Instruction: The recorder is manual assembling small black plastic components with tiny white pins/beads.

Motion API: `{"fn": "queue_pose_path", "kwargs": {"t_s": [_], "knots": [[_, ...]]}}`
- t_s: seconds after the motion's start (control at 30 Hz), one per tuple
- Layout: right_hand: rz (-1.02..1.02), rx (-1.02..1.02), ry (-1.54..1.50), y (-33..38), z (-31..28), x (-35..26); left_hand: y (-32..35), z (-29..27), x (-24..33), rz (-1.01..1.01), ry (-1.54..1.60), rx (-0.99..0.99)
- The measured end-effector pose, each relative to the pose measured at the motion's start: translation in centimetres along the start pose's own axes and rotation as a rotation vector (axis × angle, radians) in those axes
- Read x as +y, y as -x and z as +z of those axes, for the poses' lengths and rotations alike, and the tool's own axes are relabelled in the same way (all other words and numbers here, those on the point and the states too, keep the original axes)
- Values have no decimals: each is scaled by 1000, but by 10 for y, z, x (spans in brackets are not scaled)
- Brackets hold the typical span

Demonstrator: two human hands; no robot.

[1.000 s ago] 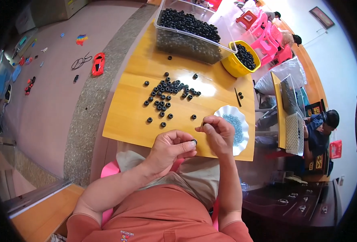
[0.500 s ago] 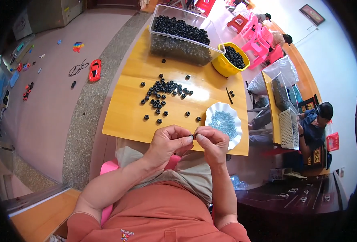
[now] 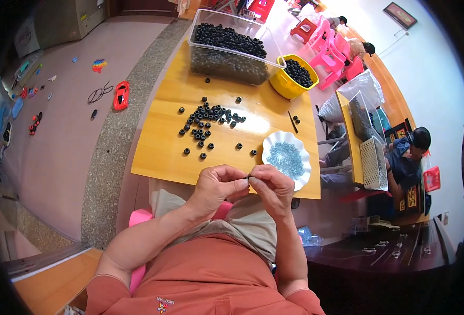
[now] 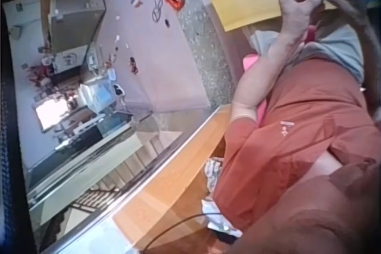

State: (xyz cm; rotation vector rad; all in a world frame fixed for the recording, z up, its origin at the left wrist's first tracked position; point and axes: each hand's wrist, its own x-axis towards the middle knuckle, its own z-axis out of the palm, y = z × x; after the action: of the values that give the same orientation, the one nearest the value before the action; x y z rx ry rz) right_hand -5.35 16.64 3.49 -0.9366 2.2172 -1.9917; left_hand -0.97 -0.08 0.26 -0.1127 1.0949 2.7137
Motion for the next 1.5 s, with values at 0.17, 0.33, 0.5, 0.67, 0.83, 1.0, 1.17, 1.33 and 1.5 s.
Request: {"fn": "queue_pose_path", "kwargs": {"t_s": [0.17, 0.33, 0.5, 0.67, 0.83, 1.0, 1.17, 1.33, 1.5], "knots": [[-11, -44, 78, 0, -3, -4, 1, 0, -1, -4, -4, 22], [1, -39, 116, 4, -5, 0, 1, 1, -3, -6, -21, 18], [191, 84, -118, 11, 8, -3, 3, 3, -3, 37, -53, 25], [171, 149, -127, 16, 13, 5, 4, 5, -2, 76, -137, 28], [162, 173, -154, 18, 14, 9, 4, 5, -4, 83, -149, 30], [97, 151, -104, 18, 9, 12, 3, 6, -4, 89, -159, 17], [40, 119, -1, 18, 9, 12, 4, 4, -3, 93, -129, 25], [21, 110, 57, 17, 8, 8, 2, 4, -5, 64, -88, 19], [60, 99, 70, 18, 8, 10, 3, 3, -6, 51, -80, 25]]}}
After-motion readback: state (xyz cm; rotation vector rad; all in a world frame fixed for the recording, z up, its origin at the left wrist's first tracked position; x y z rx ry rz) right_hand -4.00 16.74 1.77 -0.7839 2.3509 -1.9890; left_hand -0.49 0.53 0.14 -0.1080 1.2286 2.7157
